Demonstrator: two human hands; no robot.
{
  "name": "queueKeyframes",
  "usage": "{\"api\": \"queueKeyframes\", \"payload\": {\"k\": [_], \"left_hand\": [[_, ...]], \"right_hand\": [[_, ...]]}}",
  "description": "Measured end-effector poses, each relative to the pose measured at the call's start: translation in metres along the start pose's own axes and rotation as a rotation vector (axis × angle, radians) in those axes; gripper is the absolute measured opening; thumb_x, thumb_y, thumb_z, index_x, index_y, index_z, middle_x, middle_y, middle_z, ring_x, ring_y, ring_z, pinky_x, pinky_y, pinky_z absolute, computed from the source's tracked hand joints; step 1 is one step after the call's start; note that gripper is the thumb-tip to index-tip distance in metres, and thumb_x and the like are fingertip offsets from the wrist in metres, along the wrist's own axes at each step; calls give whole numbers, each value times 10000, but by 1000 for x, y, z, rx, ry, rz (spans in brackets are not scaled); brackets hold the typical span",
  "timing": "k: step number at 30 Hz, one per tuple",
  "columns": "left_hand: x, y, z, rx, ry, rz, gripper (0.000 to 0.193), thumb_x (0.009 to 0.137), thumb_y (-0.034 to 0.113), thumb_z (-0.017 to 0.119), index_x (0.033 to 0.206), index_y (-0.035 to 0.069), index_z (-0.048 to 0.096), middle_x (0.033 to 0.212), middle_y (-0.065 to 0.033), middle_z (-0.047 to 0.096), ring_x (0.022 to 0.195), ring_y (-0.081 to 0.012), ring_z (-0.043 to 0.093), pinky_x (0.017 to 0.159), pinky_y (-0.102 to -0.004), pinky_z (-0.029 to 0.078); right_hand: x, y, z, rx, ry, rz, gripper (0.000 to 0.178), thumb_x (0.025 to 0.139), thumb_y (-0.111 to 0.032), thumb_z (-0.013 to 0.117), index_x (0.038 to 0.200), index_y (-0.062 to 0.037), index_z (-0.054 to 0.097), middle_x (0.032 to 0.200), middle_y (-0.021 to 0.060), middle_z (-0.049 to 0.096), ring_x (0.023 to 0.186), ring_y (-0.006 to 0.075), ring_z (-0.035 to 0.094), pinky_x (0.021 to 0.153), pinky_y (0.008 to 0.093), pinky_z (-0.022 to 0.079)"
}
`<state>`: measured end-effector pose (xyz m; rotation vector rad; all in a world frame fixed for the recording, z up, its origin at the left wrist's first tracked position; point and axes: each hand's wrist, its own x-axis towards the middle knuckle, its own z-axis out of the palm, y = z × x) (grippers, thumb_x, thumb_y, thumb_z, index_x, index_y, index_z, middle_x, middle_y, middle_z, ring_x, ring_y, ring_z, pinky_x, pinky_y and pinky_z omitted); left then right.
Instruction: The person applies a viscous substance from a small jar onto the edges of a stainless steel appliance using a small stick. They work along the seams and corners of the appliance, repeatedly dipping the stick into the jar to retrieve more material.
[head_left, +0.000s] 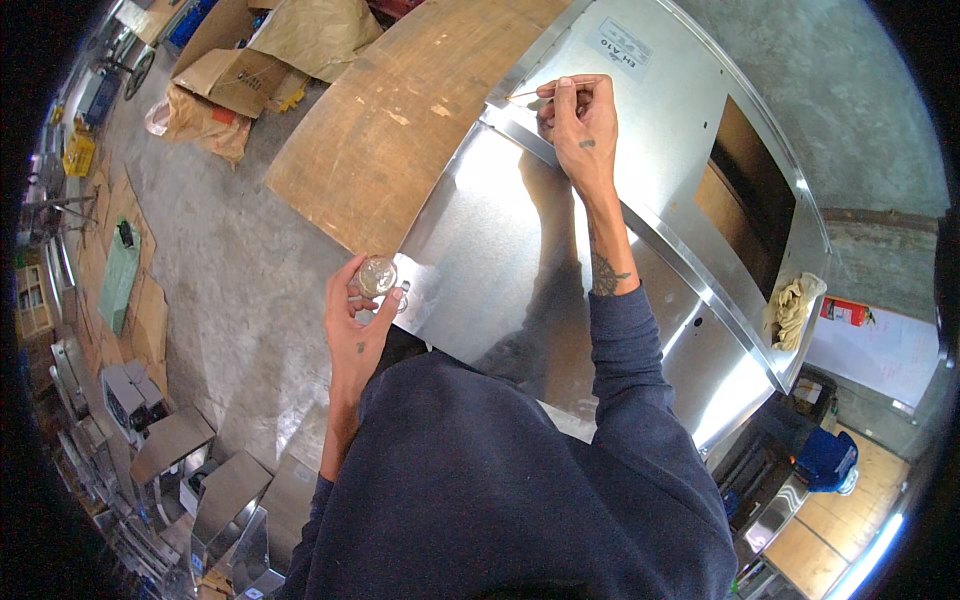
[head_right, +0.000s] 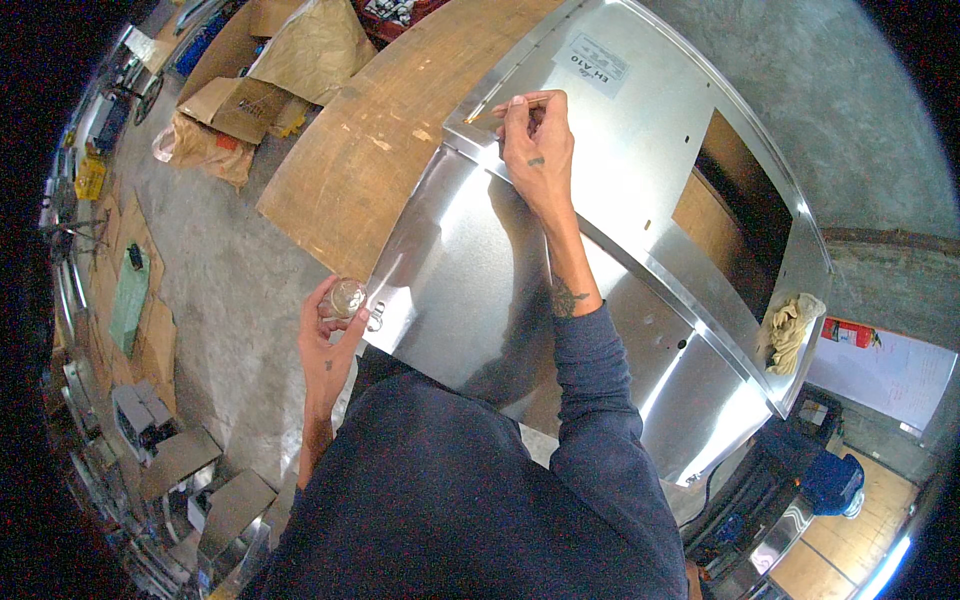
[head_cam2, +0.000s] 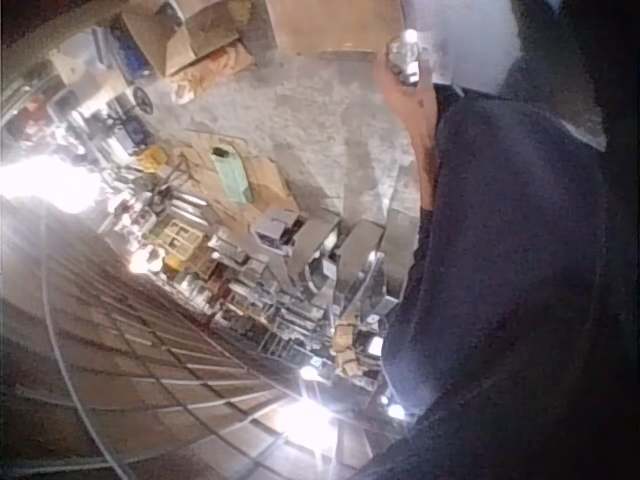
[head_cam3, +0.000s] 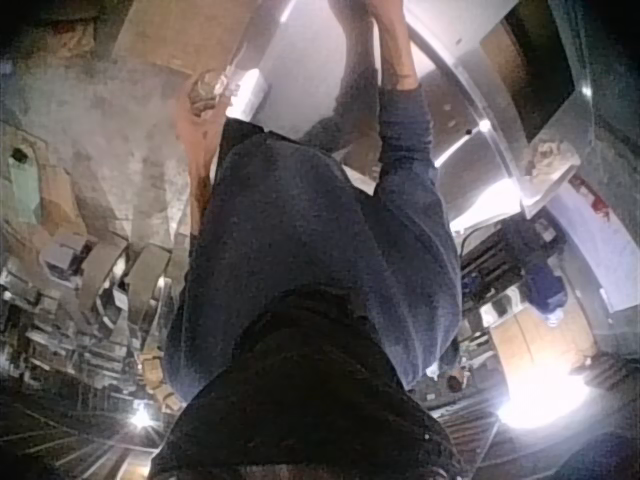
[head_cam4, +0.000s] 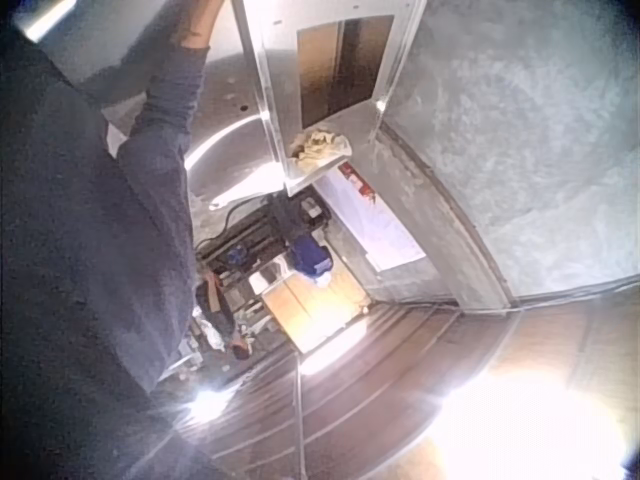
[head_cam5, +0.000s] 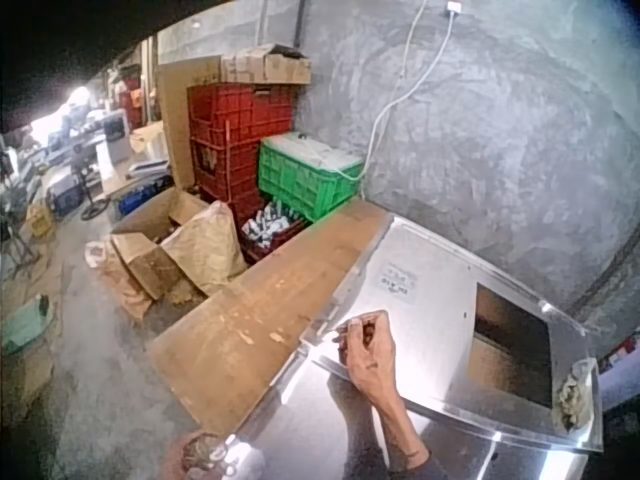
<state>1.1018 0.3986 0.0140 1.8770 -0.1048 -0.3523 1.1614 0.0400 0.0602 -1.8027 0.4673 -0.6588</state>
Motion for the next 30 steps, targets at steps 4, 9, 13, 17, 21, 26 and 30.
{"api": "queueKeyframes", "payload": {"k": [4, 9, 13, 17, 21, 26, 30], "left_hand": [[-1, 2, 0, 9, 4, -5, 618, 945, 119, 854, 1500, 26, 601, 1388, -105, 644, 1107, -165, 657, 835, -320, 575], [-1, 3, 1, 19, -2, 7, 616, 948, 124, 854, 1500, 25, 600, 1384, -108, 642, 1097, -166, 662, 839, -325, 573], [-1, 4, 1, 23, -2, 9, 620, 945, 122, 858, 1499, 21, 598, 1379, -108, 643, 1089, -167, 667, 839, -328, 574], [0, 7, 1, 16, -9, -12, 626, 942, 117, 862, 1500, 18, 596, 1376, -114, 639, 1094, -168, 666, 827, -326, 577], [0, 4, 1, 12, -9, -6, 623, 945, 122, 860, 1500, 19, 597, 1374, -119, 635, 1095, -171, 664, 822, -322, 579], [0, -2, 1, 7, -5, 2, 621, 946, 130, 861, 1499, 23, 599, 1376, -116, 631, 1087, -172, 658, 824, -319, 581], [-1, -1, 0, 23, -6, 8, 619, 946, 134, 861, 1499, 29, 601, 1380, -113, 629, 1089, -172, 649, 826, -320, 579]], "right_hand": [[0, -2, 0, -21, 1, -16, 193, 1166, -202, 552, 1136, -12, 544, 1024, 118, 766, 806, 111, 664, 702, 280, 582], [0, 2, 1, 3, 16, -43, 231, 1161, -217, 563, 1153, 12, 535, 1005, 135, 758, 791, 126, 671, 675, 295, 563], [-1, 0, 1, 6, 13, -26, 227, 1161, -215, 564, 1150, 9, 539, 1002, 129, 760, 782, 126, 673, 678, 295, 563], [0, 3, 1, 12, 7, -13, 223, 1158, -213, 565, 1146, 8, 542, 999, 124, 763, 786, 125, 678, 676, 293, 563], [0, 0, 1, -1, 17, -11, 214, 1154, -205, 569, 1145, 7, 541, 994, 122, 764, 786, 124, 679, 674, 291, 562], [0, 1, 1, 6, 39, -27, 197, 1155, -191, 565, 1133, 3, 539, 993, 121, 764, 784, 124, 675, 670, 293, 564], [-1, -1, 2, 3, 38, -25, 193, 1154, -184, 563, 1130, 5, 537, 989, 122, 762, 782, 121, 672, 666, 293, 565]]}}
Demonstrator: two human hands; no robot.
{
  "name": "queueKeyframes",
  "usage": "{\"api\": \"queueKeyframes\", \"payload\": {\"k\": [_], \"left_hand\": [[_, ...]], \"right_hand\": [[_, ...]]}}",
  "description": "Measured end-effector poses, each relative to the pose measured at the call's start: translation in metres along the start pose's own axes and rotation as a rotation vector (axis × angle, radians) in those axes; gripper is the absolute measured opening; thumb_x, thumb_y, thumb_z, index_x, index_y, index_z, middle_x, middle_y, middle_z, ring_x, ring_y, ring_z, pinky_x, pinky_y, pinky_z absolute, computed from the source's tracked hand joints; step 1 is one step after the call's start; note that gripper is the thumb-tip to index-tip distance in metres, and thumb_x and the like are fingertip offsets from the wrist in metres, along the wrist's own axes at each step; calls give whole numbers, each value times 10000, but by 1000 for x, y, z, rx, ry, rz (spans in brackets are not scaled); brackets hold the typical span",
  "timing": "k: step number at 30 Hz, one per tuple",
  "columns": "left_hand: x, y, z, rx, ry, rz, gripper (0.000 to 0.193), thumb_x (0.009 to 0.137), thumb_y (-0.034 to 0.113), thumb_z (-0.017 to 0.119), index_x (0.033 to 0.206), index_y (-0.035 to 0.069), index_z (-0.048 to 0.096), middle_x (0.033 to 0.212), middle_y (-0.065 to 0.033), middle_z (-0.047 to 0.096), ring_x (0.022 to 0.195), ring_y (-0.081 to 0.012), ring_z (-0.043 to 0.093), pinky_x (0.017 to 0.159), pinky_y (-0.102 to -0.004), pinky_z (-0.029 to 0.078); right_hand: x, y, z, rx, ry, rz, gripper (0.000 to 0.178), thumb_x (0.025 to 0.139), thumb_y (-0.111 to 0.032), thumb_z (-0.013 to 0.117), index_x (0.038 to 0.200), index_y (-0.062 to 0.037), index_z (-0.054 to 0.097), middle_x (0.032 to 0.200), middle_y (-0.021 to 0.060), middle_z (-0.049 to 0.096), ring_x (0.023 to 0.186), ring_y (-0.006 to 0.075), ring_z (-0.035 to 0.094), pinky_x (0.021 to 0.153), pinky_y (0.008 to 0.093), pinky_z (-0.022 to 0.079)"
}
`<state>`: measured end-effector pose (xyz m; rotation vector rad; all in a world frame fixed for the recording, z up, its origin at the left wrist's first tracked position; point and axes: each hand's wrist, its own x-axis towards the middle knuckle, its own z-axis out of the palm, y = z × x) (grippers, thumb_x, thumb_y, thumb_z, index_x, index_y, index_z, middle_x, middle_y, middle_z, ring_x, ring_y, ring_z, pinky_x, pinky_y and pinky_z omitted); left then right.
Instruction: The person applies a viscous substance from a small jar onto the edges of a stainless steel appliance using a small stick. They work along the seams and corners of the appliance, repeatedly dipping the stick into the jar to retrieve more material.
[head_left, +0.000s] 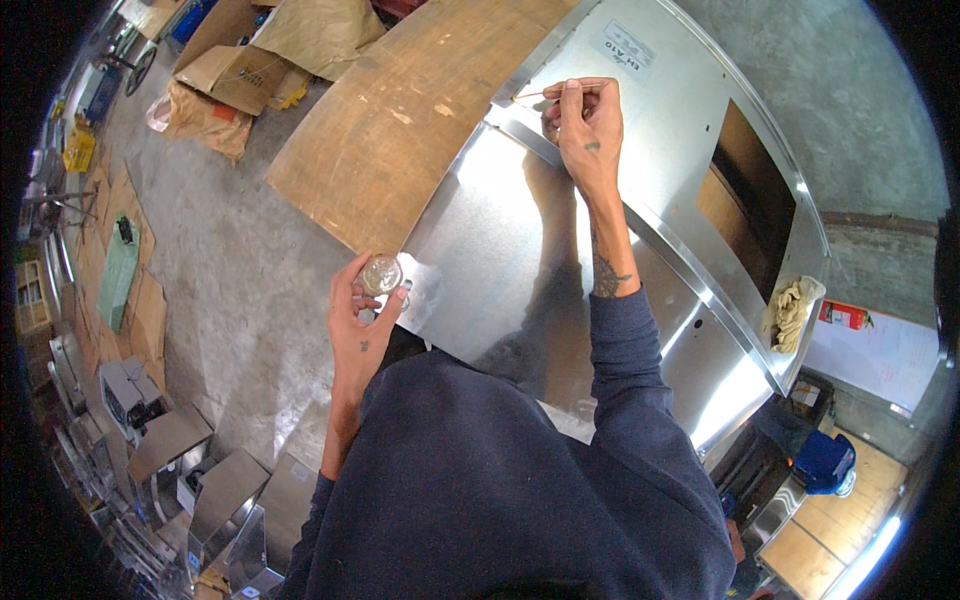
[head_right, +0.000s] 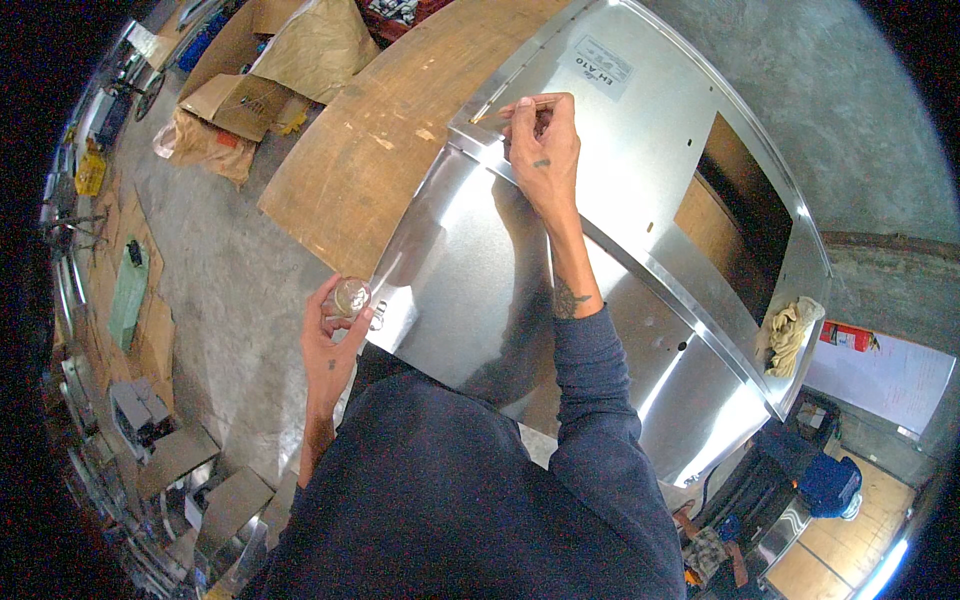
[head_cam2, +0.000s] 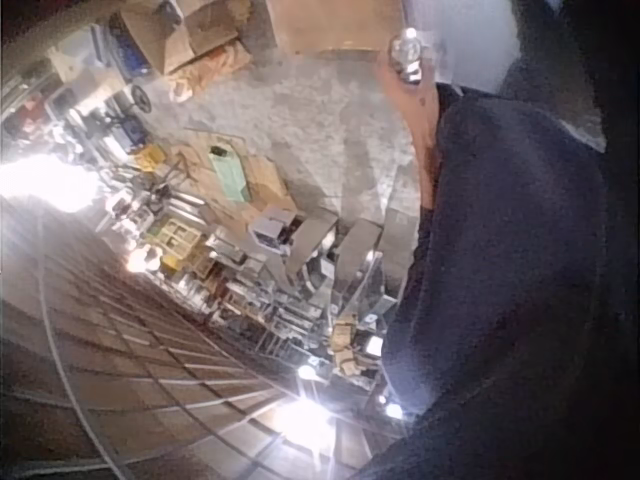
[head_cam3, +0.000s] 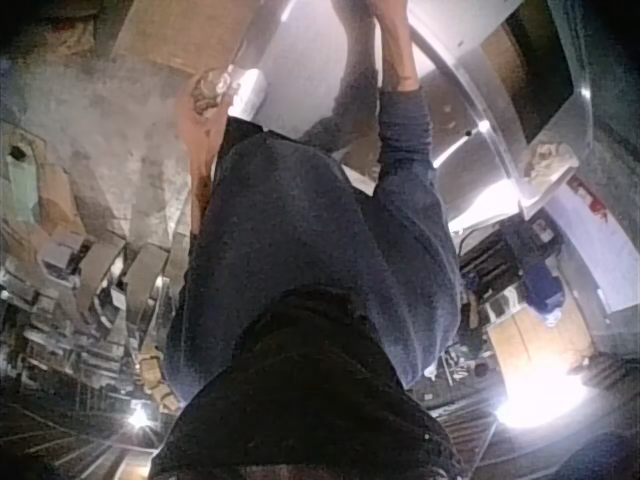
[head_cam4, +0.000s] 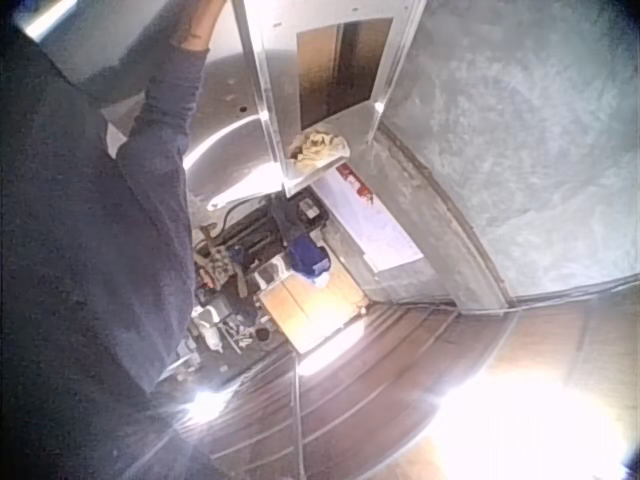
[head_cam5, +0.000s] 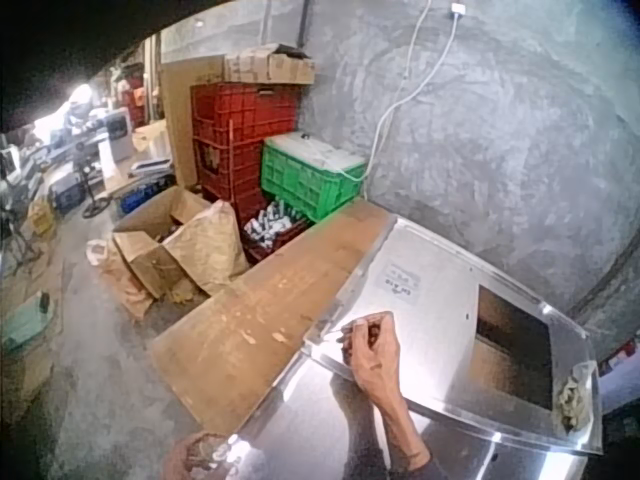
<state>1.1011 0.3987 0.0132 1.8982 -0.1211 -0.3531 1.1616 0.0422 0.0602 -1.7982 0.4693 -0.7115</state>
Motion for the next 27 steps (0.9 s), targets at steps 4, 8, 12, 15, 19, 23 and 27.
{"api": "queueKeyframes", "payload": {"k": [4, 8, 12, 15, 19, 23, 27], "left_hand": [[0, 6, 1, 12, 2, -29, 605, 945, 123, 858, 1490, 35, 612, 1379, -110, 631, 1088, -176, 643, 827, -325, 575], [-1, 6, 4, -53, 26, -5, 593, 934, 113, 863, 1472, 37, 627, 1387, -107, 633, 1106, -183, 655, 832, -328, 572], [2, 13, 3, -24, 12, 16, 597, 920, 108, 873, 1463, 44, 634, 1394, -112, 638, 1108, -190, 676, 847, -325, 574], [6, 22, 1, 7, 20, 45, 603, 911, 104, 877, 1462, 54, 639, 1383, -122, 641, 1096, -199, 686, 854, -325, 580], [13, 30, 2, -20, 35, 76, 606, 906, 108, 877, 1465, 69, 645, 1343, -125, 645, 1079, -214, 688, 851, -326, 592], [19, 40, 3, 28, 3, 154, 637, 918, 47, 856, 1507, 66, 614, 1433, -136, 621, 1187, -209, 693, 881, -317, 624], [17, 42, 3, 77, 12, 217, 655, 888, 22, 855, 1499, 77, 626, 1418, -137, 624, 1138, -214, 694, 876, -315, 615]], "right_hand": [[0, -3, -1, -21, -10, 9, 184, 1152, -176, 569, 1132, 6, 544, 1006, 126, 762, 797, 121, 674, 700, 292, 571], [0, -6, -2, -21, -19, 40, 180, 1151, -169, 573, 1135, 9, 556, 1048, 138, 771, 836, 124, 680, 768, 290, 584], [-1, -1, 2, 97, 115, -58, 170, 1135, -155, 596, 1121, 5, 540, 952, 118, 765, 755, 113, 649, 667, 284, 547], [-27, -10, 9, 177, 111, -72, 165, 1131, -157, 618, 1100, -15, 541, 985, 123, 772, 757, 101, 637, 686, 263, 536], [-97, -50, 22, 214, -53, -6, 184, 1137, -186, 628, 1069, -29, 564, 1025, 112, 774, 794, 80, 624, 725, 239, 517], [-156, -62, 35, 166, -251, -184, 99, 1093, -73, 666, 1105, -9, 593, 1098, 155, 767, 848, 126, 673, 756, 264, 551], [-168, -65, 46, -11, -386, -366, 88, 1029, -3, 730, 1103, 3, 682, 1132, 178, 775, 882, 164, 709, 698, 280, 561]]}}
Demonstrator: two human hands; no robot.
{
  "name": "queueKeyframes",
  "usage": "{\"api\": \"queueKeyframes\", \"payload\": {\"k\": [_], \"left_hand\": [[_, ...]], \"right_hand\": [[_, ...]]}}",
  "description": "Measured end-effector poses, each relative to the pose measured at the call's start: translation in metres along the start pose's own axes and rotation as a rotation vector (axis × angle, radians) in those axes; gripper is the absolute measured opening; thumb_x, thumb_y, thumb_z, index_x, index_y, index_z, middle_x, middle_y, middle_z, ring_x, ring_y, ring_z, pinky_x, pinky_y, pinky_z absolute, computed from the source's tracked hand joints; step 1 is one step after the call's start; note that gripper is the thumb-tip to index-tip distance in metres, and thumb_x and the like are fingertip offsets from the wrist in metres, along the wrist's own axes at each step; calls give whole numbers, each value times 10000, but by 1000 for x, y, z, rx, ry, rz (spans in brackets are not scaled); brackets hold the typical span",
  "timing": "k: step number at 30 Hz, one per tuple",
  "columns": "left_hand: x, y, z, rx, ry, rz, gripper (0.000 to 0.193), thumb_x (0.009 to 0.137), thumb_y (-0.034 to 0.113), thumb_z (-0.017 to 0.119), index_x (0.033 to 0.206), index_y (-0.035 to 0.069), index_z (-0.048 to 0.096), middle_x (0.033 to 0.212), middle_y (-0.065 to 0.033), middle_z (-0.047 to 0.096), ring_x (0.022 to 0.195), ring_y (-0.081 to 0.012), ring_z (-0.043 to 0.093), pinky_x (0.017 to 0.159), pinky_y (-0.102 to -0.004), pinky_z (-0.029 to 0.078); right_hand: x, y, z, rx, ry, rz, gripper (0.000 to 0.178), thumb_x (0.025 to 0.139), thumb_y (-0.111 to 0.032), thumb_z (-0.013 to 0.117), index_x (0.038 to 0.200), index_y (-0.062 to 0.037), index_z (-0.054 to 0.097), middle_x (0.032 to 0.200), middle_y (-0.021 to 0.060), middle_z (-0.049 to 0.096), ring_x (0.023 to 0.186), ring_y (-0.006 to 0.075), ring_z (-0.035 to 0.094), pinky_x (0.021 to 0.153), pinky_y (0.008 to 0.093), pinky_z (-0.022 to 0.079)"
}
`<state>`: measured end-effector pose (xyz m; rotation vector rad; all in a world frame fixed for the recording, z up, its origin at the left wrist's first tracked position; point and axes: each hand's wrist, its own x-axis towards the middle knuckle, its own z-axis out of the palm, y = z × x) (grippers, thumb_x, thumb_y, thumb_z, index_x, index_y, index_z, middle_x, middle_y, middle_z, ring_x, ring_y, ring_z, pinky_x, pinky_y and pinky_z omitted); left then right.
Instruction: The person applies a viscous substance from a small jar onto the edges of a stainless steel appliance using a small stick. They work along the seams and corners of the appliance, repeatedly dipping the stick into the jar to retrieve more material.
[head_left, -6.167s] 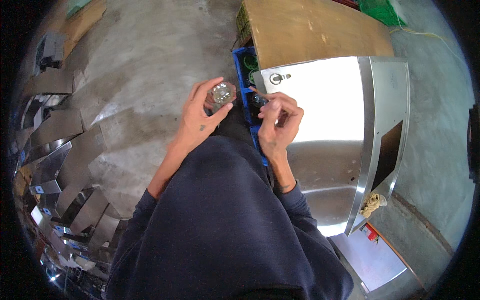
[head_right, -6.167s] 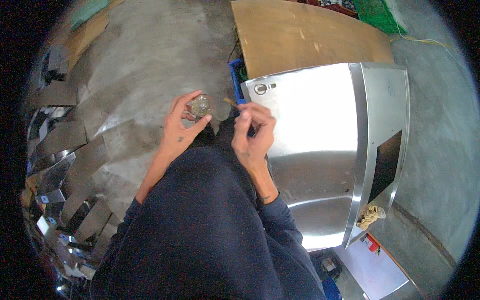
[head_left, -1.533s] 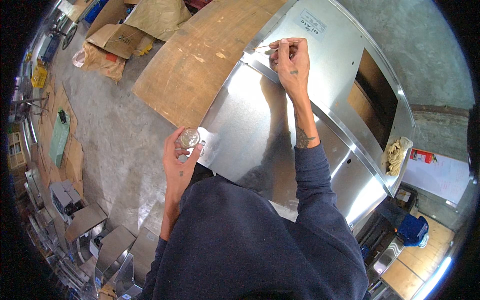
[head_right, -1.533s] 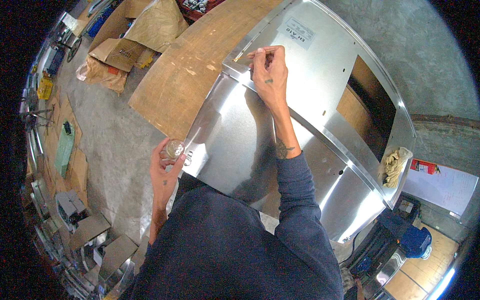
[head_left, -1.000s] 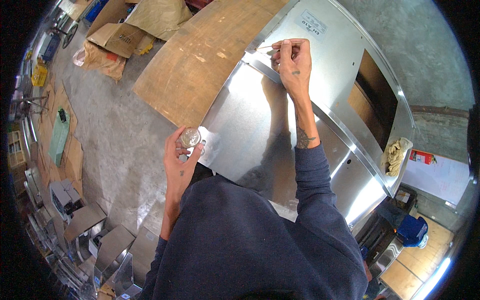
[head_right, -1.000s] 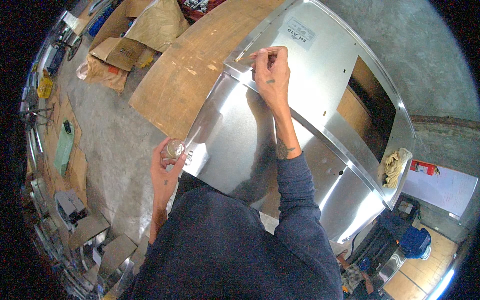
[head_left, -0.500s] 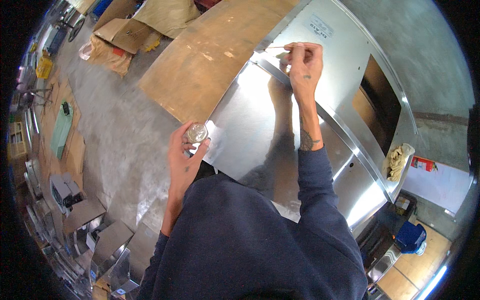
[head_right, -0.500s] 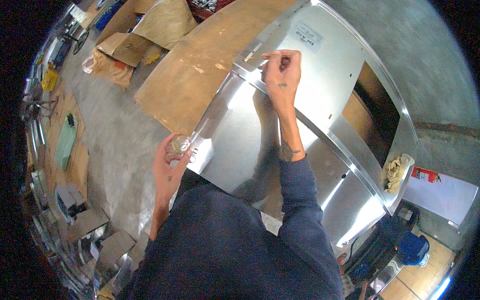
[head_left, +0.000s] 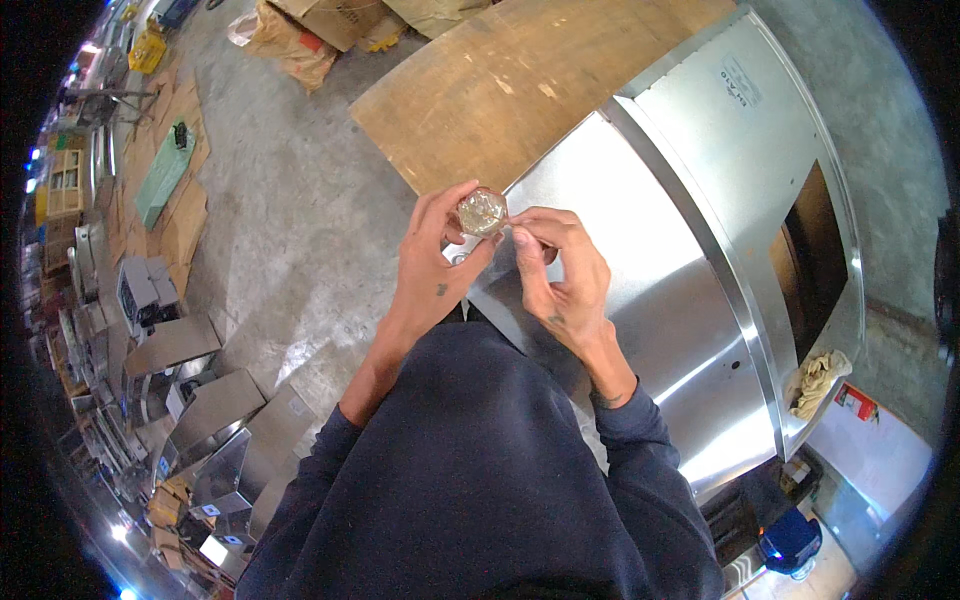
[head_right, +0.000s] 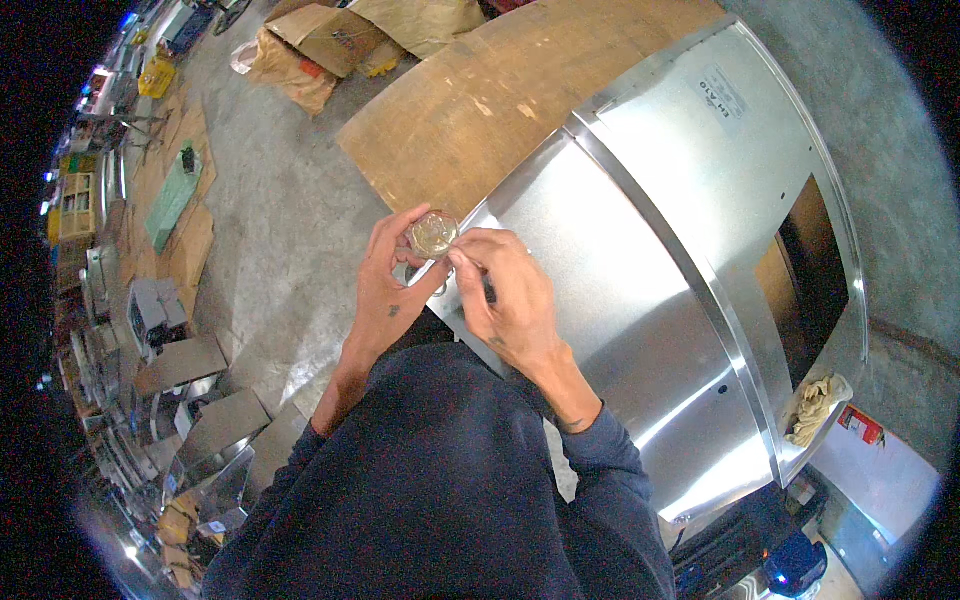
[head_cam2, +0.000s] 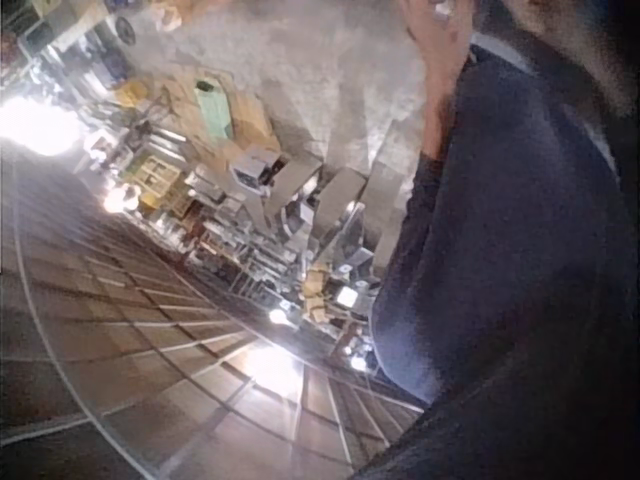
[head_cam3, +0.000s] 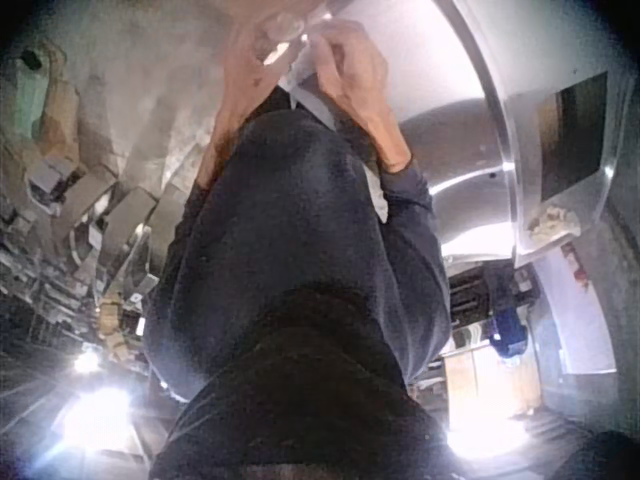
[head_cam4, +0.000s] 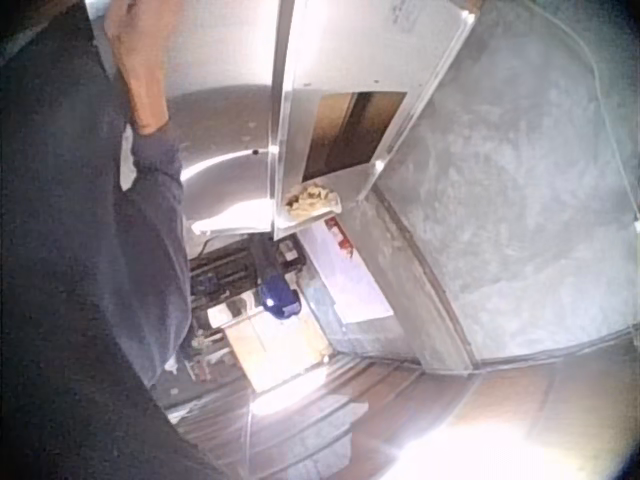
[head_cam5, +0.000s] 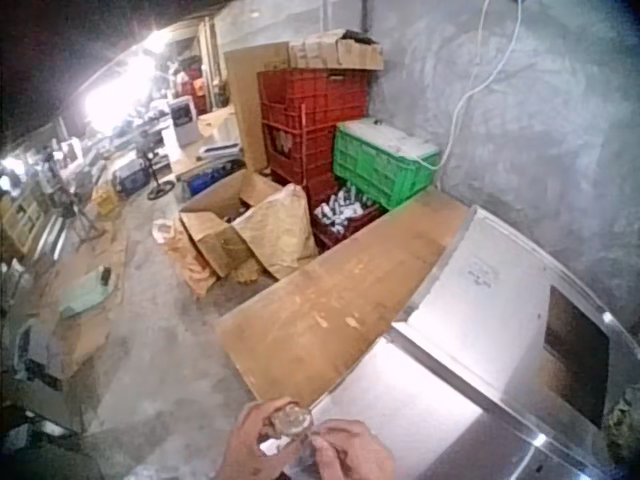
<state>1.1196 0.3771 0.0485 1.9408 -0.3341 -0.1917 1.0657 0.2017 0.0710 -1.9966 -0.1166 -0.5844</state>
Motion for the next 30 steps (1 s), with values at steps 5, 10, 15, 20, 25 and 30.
{"api": "queueKeyframes", "payload": {"k": [5, 10, 15, 20, 25, 30], "left_hand": [[-1, 4, 4, 30, 2, 69, 697, 839, -7, 853, 1494, 85, 632, 1396, -133, 627, 1066, -211, 689, 865, -313, 598], [-3, 2, 4, 25, 3, 69, 690, 843, 1, 860, 1489, 87, 634, 1396, -128, 626, 1089, -211, 690, 868, -319, 595], [2, -5, 9, 18, 1, 78, 682, 870, 33, 868, 1501, 85, 613, 1407, -126, 626, 1121, -236, 688, 880, -337, 587], [-4, -10, 6, 41, -5, 49, 651, 883, 52, 870, 1483, 69, 615, 1361, -131, 645, 1140, -232, 661, 872, -337, 568], [-4, -16, 8, 2, -24, -12, 635, 892, 33, 855, 1476, 60, 607, 1364, -121, 651, 1146, -216, 655, 861, -327, 573], [-3, -16, 9, -14, -57, -65, 603, 908, 23, 838, 1463, 50, 607, 1374, -118, 651, 1167, -216, 659, 861, -331, 583]], "right_hand": [[-1, 11, 4, -129, -42, -52, 165, 930, 10, 780, 1073, 0, 699, 1099, 169, 760, 951, 333, 746, 758, 395, 608], [-2, 12, 5, -130, -35, -79, 115, 995, 18, 753, 1095, -4, 702, 1122, 162, 776, 828, 200, 716, 660, 300, 564], [1, 4, -6, 10, 78, 43, 84, 1067, -24, 687, 1118, 0, 626, 1110, 166, 767, 810, 116, 662, 685, 266, 542], [33, 24, -49, 125, 280, 152, 143, 1131, -130, 631, 1121, -15, 547, 1097, 126, 753, 780, 57, 568, 699, 222, 497], [87, 69, -124, 22, 445, 219, 182, 1133, -185, 631, 1092, -11, 599, 979, 57, 741, 785, 65, 578, 723, 256, 497], [123, 121, -157, 131, 434, 310, 169, 1138, -197, 624, 1097, -38, 584, 985, 88, 737, 782, 75, 596, 705, 246, 514]]}}
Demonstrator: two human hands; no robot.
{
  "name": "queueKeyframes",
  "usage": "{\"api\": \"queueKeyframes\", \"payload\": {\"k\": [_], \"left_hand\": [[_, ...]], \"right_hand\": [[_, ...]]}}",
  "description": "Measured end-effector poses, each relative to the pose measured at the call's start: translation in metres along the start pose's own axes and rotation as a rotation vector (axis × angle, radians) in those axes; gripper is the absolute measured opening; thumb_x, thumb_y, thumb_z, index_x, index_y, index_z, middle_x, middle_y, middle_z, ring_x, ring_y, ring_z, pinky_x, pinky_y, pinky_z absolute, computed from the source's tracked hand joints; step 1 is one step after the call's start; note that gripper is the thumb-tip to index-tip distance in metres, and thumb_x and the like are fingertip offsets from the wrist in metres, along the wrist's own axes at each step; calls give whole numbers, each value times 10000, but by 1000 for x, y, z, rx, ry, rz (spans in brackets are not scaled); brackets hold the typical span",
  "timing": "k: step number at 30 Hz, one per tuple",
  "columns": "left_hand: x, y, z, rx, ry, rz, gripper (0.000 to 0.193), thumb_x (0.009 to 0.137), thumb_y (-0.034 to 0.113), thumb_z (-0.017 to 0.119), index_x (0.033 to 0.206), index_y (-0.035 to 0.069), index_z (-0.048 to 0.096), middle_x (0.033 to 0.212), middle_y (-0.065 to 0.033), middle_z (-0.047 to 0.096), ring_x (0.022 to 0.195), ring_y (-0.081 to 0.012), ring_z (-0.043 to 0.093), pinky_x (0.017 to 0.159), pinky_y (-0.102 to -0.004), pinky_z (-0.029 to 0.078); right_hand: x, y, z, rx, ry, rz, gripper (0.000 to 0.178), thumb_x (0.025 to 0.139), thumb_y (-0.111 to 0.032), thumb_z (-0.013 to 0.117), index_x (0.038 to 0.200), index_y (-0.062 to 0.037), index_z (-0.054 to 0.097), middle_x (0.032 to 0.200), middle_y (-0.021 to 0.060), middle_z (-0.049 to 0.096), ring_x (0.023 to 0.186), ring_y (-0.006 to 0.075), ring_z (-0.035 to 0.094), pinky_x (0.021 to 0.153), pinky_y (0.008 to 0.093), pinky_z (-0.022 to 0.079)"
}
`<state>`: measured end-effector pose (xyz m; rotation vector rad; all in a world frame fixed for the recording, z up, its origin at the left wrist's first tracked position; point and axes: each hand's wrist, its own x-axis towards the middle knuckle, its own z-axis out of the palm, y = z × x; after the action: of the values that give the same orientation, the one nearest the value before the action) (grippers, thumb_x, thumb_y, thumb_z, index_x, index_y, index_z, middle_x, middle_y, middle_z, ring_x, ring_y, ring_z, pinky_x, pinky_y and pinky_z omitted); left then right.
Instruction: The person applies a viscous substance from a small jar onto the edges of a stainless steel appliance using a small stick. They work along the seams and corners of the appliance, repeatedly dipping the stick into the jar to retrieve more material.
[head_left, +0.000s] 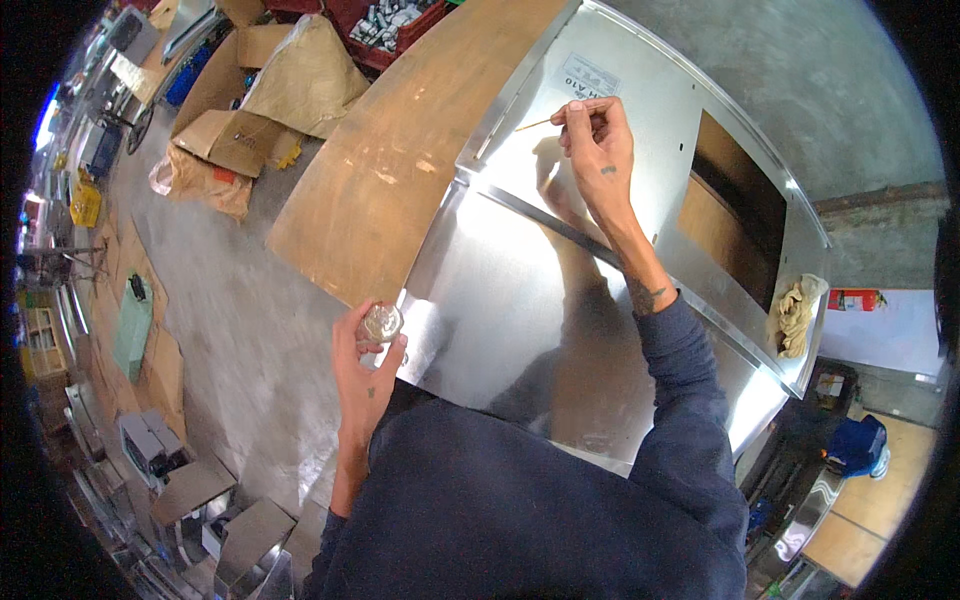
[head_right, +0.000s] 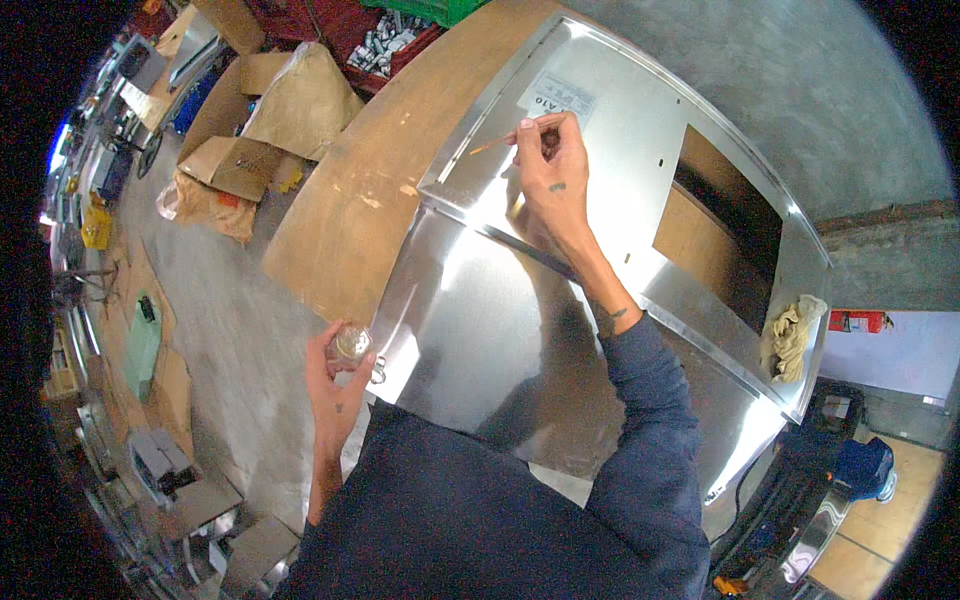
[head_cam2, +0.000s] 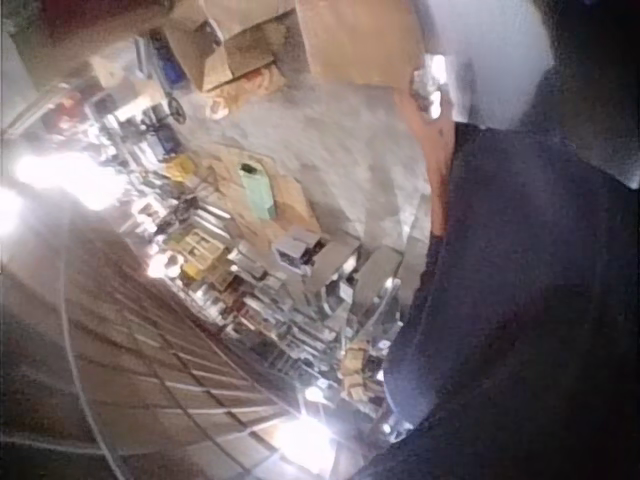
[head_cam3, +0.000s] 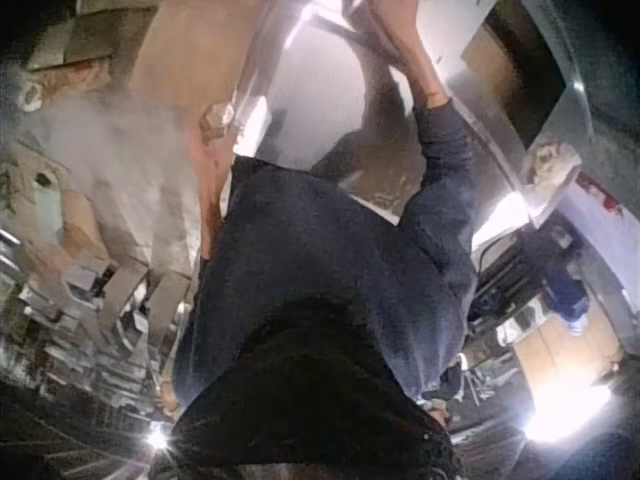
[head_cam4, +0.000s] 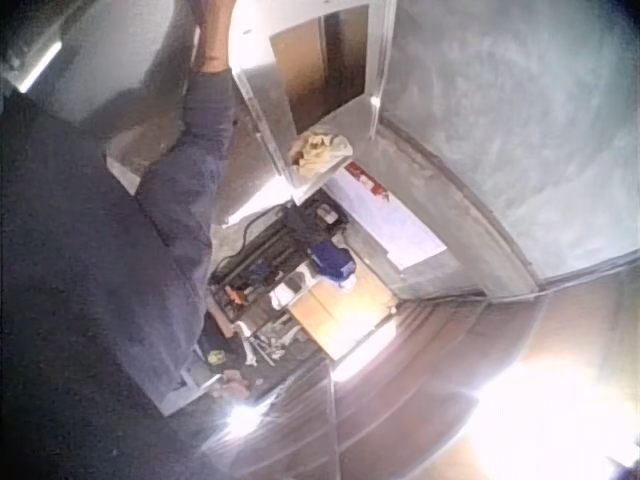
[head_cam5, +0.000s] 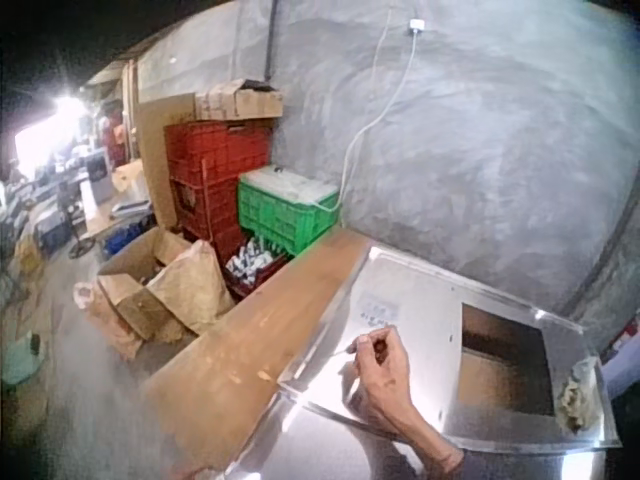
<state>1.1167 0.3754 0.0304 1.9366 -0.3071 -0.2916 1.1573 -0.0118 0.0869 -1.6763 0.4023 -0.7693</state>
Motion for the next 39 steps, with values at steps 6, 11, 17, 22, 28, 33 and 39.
{"api": "queueKeyframes", "payload": {"k": [6, 11, 17, 22, 28, 33, 39], "left_hand": [[10, 2, 4, 64, -4, -48, 605, 913, 34, 840, 1469, 49, 602, 1350, -115, 644, 1157, -213, 656, 846, -327, 584], [15, -8, 10, 87, 16, -62, 615, 908, 37, 848, 1473, 54, 605, 1349, -112, 638, 1114, -210, 660, 832, -326, 591], [21, -13, 17, 102, 0, -93, 635, 900, 37, 860, 1481, 61, 606, 1343, -103, 639, 1085, -187, 645, 798, -311, 594], [23, -16, 21, 133, 11, -61, 627, 903, 41, 862, 1477, 64, 609, 1334, -100, 648, 1083, -185, 649, 795, -304, 595], [25, -13, 21, 119, -3, -113, 616, 909, 45, 860, 1472, 61, 611, 1328, -98, 658, 1088, -180, 638, 795, -306, 592], [26, -16, 21, 131, 3, -111, 613, 909, 41, 860, 1468, 55, 610, 1330, -101, 657, 1089, -177, 632, 795, -309, 591], [25, -17, 21, 108, -1, -94, 617, 907, 32, 855, 1471, 54, 606, 1331, -101, 664, 1080, -175, 661, 790, -305, 588]], "right_hand": [[23, 34, 9, 62, -48, 83, 151, 1134, -175, 622, 1076, -47, 569, 950, 69, 717, 757, 63, 569, 673, 238, 495], [18, 36, 20, 39, -77, 123, 134, 1134, -157, 614, 1074, -55, 552, 934, 40, 686, 745, 49, 536, 652, 228, 472], [9, 37, 25, 23, -119, 100, 210, 1134, -204, 609, 1076, -14, 539, 846, 54, 686, 751, 69, 546, 658, 288, 474], [2, 31, 24, -5, -259, 193, 164, 1149, -171, 589, 1068, -43, 527, 859, 49, 670, 622, 54, 532, 534, 249, 455], [3, 28, 24, -92, -288, 170, 197, 1157, -204, 574, 1065, -36, 531, 829, 53, 691, 608, 50, 545, 515, 254, 438], [3, 22, 26, -62, -312, 232, 220, 1120, -220, 619, 1081, -18, 541, 804, 35, 592, 726, 94, 527, 650, 317, 471], [3, 28, 25, -136, -325, 121, 217, 1143, -231, 594, 1073, -30, 551, 809, 53, 665, 677, 74, 552, 597, 286, 461]]}}
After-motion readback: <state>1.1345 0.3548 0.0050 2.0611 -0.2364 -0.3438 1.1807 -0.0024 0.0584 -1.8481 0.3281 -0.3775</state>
